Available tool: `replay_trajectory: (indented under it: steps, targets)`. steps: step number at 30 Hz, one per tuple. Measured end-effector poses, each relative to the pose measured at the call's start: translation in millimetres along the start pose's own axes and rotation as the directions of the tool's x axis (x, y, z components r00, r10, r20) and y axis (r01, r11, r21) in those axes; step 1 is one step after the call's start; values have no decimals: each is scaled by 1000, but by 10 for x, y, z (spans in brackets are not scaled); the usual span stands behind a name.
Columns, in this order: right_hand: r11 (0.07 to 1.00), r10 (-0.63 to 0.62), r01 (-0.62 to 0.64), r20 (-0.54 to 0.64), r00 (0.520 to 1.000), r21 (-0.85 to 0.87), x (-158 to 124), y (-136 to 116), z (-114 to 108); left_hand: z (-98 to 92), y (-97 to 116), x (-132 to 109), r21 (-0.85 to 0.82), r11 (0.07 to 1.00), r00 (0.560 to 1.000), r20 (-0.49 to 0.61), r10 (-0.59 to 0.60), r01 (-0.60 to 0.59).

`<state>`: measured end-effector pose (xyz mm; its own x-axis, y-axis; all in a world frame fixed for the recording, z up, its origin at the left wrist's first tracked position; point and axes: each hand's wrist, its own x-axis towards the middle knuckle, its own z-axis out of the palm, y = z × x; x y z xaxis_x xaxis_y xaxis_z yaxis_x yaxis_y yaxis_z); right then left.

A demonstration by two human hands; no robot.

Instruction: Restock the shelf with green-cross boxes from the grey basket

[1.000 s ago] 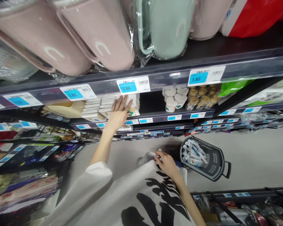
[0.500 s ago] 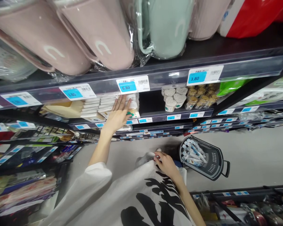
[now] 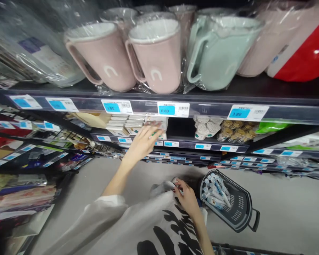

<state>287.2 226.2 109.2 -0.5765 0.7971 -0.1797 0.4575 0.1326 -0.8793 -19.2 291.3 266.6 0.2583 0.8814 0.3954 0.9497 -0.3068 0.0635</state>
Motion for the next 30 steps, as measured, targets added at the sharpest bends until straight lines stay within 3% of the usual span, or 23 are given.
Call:
replay_trajectory:
  steps: [2,5,9,14,18,25,30]
  targets:
    - [1000,1,1,-51,999,32,29,-17,-12,43,152,-192,-64,998,995,-101,4,-10]
    - [995,-24,36,-131,991,92,161,-121,-85,185,245,-436,-143,978,957,-227,-179,149]
    - [970,-133,172,-215,967,173,537,-500,-261,349,79,-593,-151,891,834,-312,-454,429]
    - [900,-307,366,-252,918,236,1077,-1122,-352,433,-188,-604,-142,785,736,-279,-617,603]
    - [874,-337,412,-289,896,257,1384,-1316,-264,451,-262,-547,-184,767,728,-243,-641,614]
    - [898,-211,295,-269,940,325,1777,-1240,-81,449,-277,-553,-223,760,720,-244,-649,610]
    - [908,-243,312,-253,936,279,1917,-1307,-46,488,-175,-664,-240,771,727,-258,-636,590]
